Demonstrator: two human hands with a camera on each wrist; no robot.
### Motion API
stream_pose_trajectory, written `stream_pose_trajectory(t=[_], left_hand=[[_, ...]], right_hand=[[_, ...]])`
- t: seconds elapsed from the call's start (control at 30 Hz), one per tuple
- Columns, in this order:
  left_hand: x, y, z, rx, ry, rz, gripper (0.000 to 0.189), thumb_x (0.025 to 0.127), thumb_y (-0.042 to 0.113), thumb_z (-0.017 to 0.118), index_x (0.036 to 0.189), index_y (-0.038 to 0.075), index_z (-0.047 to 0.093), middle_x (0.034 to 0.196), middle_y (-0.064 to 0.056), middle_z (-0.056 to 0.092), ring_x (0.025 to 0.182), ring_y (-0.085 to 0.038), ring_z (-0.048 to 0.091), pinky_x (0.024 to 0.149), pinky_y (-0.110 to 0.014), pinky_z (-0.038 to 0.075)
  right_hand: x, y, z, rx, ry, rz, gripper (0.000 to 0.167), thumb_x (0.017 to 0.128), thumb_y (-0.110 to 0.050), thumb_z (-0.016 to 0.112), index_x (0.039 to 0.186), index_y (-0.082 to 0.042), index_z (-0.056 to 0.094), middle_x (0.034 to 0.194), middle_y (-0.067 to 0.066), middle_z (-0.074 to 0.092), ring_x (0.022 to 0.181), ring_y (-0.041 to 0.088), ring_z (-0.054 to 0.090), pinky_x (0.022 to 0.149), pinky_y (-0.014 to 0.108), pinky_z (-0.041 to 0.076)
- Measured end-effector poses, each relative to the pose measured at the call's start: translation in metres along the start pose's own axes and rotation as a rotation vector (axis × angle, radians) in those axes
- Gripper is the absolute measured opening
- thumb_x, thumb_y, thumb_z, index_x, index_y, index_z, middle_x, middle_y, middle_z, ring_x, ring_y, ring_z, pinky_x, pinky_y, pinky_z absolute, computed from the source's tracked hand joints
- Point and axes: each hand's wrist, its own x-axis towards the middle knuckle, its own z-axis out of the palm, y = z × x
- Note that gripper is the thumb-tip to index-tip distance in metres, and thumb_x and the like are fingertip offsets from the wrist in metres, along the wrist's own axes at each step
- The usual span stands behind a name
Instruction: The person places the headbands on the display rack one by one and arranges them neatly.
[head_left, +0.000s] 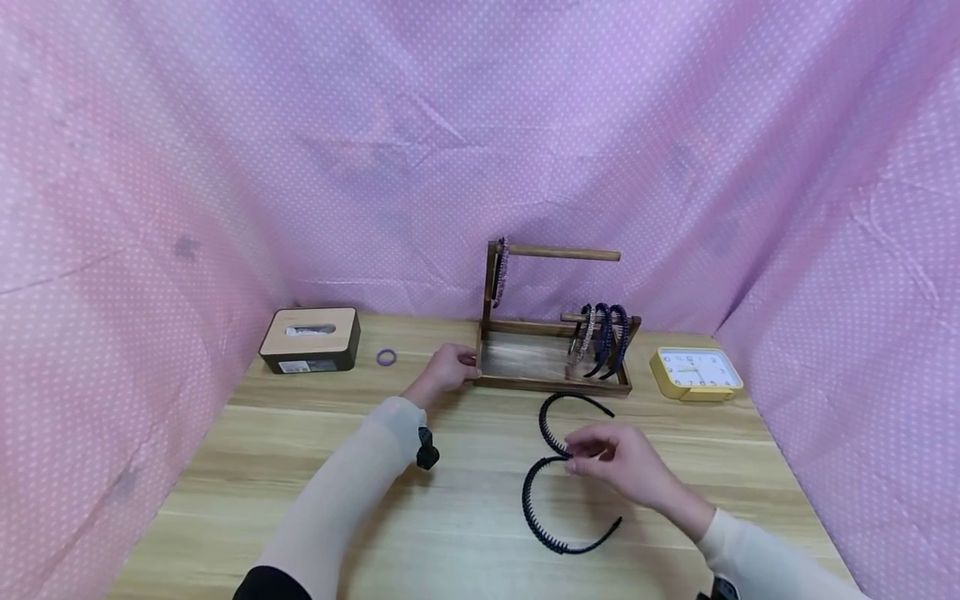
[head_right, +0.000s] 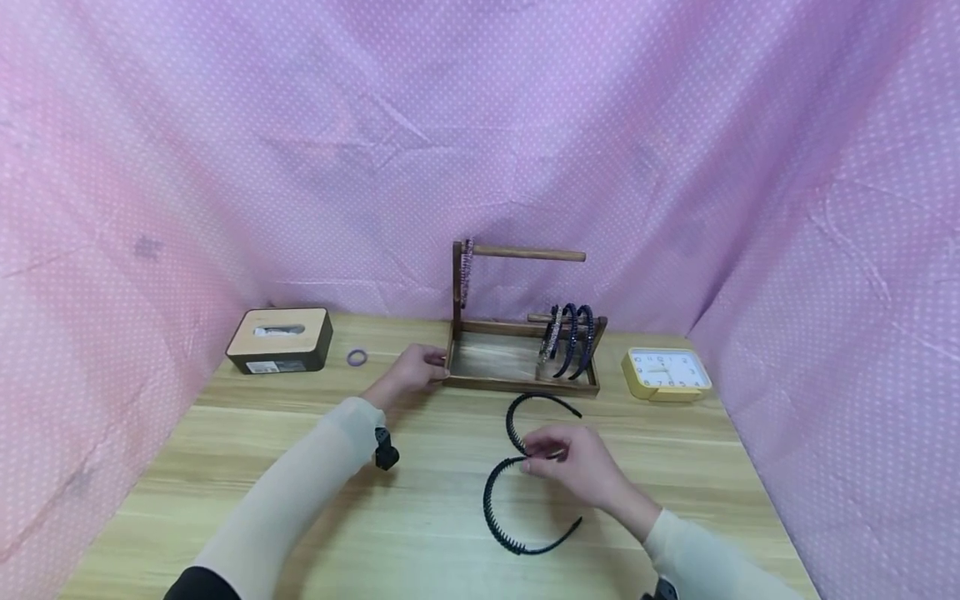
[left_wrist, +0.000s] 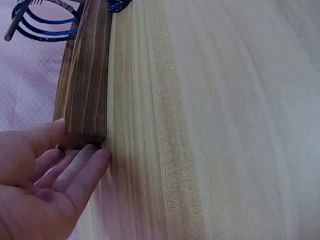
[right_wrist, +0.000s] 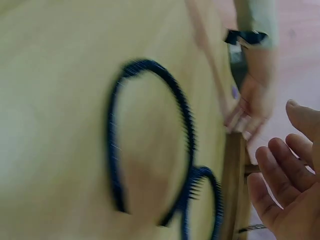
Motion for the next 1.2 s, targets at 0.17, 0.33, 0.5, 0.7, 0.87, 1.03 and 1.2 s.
stream_pose_trajectory(t=[0.17, 0.33, 0.5, 0.7, 0.87, 1.03, 1.2], left_hand=[[0.000, -0.002, 0.001, 0.002, 0.001, -0.005, 0.050, 0.094, 0.000, 0.071, 0.141, -0.006, 0.056, 0.127, -0.023, 0.066, 0.110, -0.032, 0.068, 0.077, -0.037, 0.064], [-0.002, -0.002, 0.001, -0.008, -0.012, -0.017, 0.051, 0.094, 0.001, 0.071, 0.143, -0.004, 0.056, 0.129, -0.022, 0.065, 0.113, -0.032, 0.067, 0.078, -0.036, 0.064], [-0.002, -0.003, 0.001, -0.007, -0.011, -0.013, 0.051, 0.095, 0.001, 0.070, 0.143, -0.004, 0.056, 0.129, -0.022, 0.065, 0.113, -0.033, 0.067, 0.078, -0.037, 0.064], [-0.003, -0.002, 0.002, -0.006, -0.008, -0.010, 0.051, 0.095, 0.001, 0.070, 0.143, -0.004, 0.055, 0.129, -0.022, 0.065, 0.112, -0.032, 0.067, 0.079, -0.037, 0.064], [-0.002, -0.002, 0.001, -0.006, -0.004, -0.008, 0.050, 0.094, 0.001, 0.071, 0.142, -0.004, 0.056, 0.128, -0.022, 0.066, 0.111, -0.032, 0.068, 0.078, -0.038, 0.064], [-0.001, -0.001, 0.000, 0.001, -0.009, -0.015, 0.051, 0.094, 0.002, 0.071, 0.143, -0.003, 0.056, 0.129, -0.021, 0.065, 0.112, -0.032, 0.067, 0.079, -0.038, 0.064], [0.001, 0.000, -0.001, -0.004, -0.013, -0.016, 0.051, 0.094, 0.001, 0.071, 0.143, -0.004, 0.055, 0.131, -0.023, 0.065, 0.113, -0.035, 0.067, 0.079, -0.039, 0.064]], right_hand=[[-0.022, 0.008, 0.023, 0.055, -0.080, 0.001, 0.033, 0.086, -0.021, 0.084, 0.114, -0.005, 0.075, 0.103, 0.012, 0.077, 0.087, 0.008, 0.071, 0.070, 0.026, 0.059], [-0.034, 0.017, 0.043, 0.079, -0.139, 0.046, 0.036, 0.086, -0.023, 0.084, 0.115, -0.004, 0.074, 0.104, 0.008, 0.077, 0.088, 0.012, 0.071, 0.070, 0.025, 0.058], [-0.041, 0.027, 0.059, 0.081, -0.146, 0.028, 0.035, 0.084, -0.022, 0.085, 0.113, -0.004, 0.074, 0.101, 0.005, 0.077, 0.087, 0.014, 0.072, 0.071, 0.025, 0.060], [-0.047, 0.031, 0.069, 0.047, -0.135, 0.003, 0.037, 0.082, -0.029, 0.087, 0.112, -0.010, 0.075, 0.102, -0.001, 0.078, 0.090, 0.009, 0.072, 0.073, 0.025, 0.059], [-0.049, 0.030, 0.074, 0.017, -0.123, -0.005, 0.037, 0.080, -0.030, 0.089, 0.110, -0.013, 0.076, 0.100, -0.005, 0.078, 0.089, 0.006, 0.070, 0.070, 0.022, 0.054], [-0.050, 0.029, 0.076, -0.027, -0.110, -0.041, 0.038, 0.076, -0.031, 0.091, 0.107, -0.015, 0.077, 0.099, -0.007, 0.077, 0.090, 0.004, 0.066, 0.073, 0.022, 0.053], [-0.050, 0.029, 0.077, -0.104, -0.073, -0.093, 0.040, 0.073, -0.036, 0.092, 0.105, -0.018, 0.077, 0.099, -0.010, 0.074, 0.090, 0.003, 0.062, 0.074, 0.022, 0.052]])
